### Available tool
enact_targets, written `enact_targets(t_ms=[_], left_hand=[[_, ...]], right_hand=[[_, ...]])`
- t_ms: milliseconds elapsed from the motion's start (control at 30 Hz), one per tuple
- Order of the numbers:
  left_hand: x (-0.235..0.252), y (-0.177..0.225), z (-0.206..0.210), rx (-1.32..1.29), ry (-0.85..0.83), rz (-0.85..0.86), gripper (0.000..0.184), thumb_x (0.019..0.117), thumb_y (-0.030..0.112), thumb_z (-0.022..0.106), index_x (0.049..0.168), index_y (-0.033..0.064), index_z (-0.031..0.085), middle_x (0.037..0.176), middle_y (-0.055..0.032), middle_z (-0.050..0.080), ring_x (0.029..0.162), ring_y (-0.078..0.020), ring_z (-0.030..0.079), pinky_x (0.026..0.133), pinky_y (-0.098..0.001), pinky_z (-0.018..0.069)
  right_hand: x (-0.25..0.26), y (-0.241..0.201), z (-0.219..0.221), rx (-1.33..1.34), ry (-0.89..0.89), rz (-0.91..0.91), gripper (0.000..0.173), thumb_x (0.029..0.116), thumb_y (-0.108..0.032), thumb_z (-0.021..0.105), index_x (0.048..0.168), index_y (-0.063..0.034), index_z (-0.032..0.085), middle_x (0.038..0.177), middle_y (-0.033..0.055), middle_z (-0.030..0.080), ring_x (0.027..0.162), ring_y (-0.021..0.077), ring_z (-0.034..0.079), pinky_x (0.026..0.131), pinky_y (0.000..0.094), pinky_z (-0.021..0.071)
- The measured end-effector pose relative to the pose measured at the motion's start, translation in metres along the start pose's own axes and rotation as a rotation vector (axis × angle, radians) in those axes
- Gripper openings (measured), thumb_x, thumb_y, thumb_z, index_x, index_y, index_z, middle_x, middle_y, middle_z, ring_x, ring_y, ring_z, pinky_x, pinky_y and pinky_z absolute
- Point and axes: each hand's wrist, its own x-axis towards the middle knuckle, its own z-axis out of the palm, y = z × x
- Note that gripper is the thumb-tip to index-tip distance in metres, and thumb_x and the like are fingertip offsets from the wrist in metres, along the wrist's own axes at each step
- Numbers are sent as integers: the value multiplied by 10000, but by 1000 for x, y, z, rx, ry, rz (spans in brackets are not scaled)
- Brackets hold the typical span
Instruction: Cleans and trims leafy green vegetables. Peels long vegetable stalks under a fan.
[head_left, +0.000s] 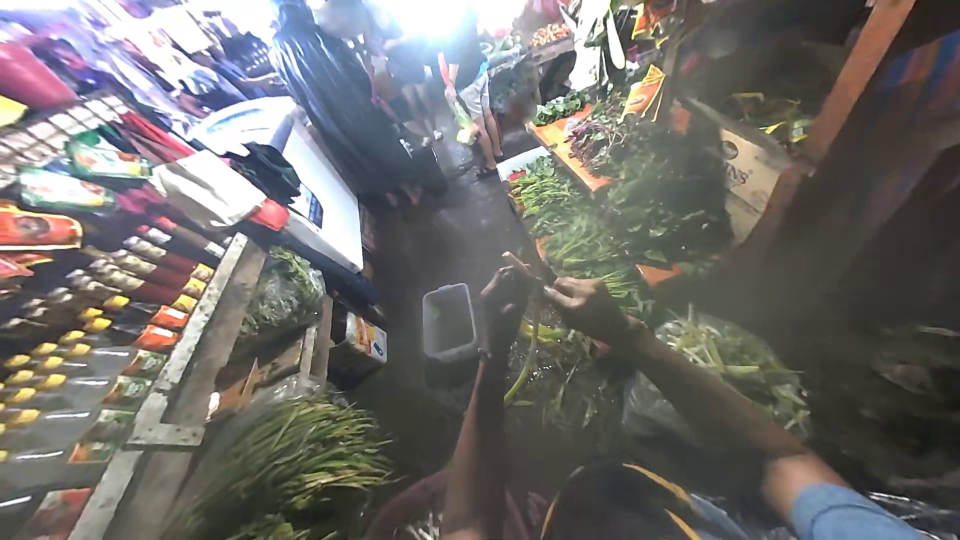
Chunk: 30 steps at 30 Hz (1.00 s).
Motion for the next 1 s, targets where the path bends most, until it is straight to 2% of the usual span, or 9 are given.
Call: enact_targets(t_ms=[200,267,367,433,500,633,767,867,1000], left_hand=[[-11,-13,-7,-144,-76,-235,178,962,37,619,1122,-26,663,831,-43,720,520,-8,518,469,-169,425],[-19,-19,-7,-199,-170,-287,191,949,19,611,1127,-32,654,839,-43,719,513,-4,522,454,-159,423],[-26,-23,-5,-279,-343,-336,188,923,25,614,1097,-24,664,838,-33,717,535,-6,547,462,-158,438],[-28,-22,-3,-305,-458,-361,139,913,62,620,1031,18,680,804,1,706,537,2,540,470,-163,440],[-28,-15,2,-297,-518,-392,69,894,63,607,932,75,662,731,50,655,520,13,505,470,-167,426],[-28,-11,5,-280,-529,-441,136,856,70,608,981,81,660,717,52,631,512,11,488,460,-163,406],[-31,-14,5,-222,-490,-444,124,947,104,607,1045,37,644,781,0,691,527,0,528,472,-163,430],[-40,-30,4,-248,-465,-397,130,950,110,594,1035,33,654,810,6,718,524,6,547,472,-157,444],[-52,-38,8,-229,-400,-292,152,912,27,622,1059,16,660,836,21,721,525,25,530,458,-146,424]], right_hand=[[18,15,-45,64,22,365,265,968,-37,611,1195,-1,744,950,233,719,761,383,715,686,547,587],[23,17,-60,242,118,568,224,1018,-64,589,1179,3,730,950,181,720,761,278,691,725,452,582],[30,19,-71,837,39,917,215,1058,-130,482,1135,-75,675,745,-26,628,529,19,519,485,188,471],[24,23,-61,1202,-217,1015,239,1061,-142,472,1162,-46,665,750,-29,643,529,15,533,481,180,480],[14,21,-47,1294,-451,1002,186,1041,-143,528,1097,-37,671,722,-37,607,526,3,501,487,160,444],[-1,16,-34,1365,-552,931,124,961,-91,588,845,-97,631,621,-66,562,477,-13,459,447,150,386],[-3,24,-43,1314,-394,1040,163,1025,-138,547,905,-90,646,605,-75,532,471,-13,442,447,155,393],[-2,37,-52,1357,-145,1208,175,1066,-163,481,982,-116,627,626,-76,525,442,-16,409,409,144,380],[-3,47,-58,1404,192,1381,208,1077,-221,465,931,-149,594,617,-84,499,432,-13,393,398,141,360]])
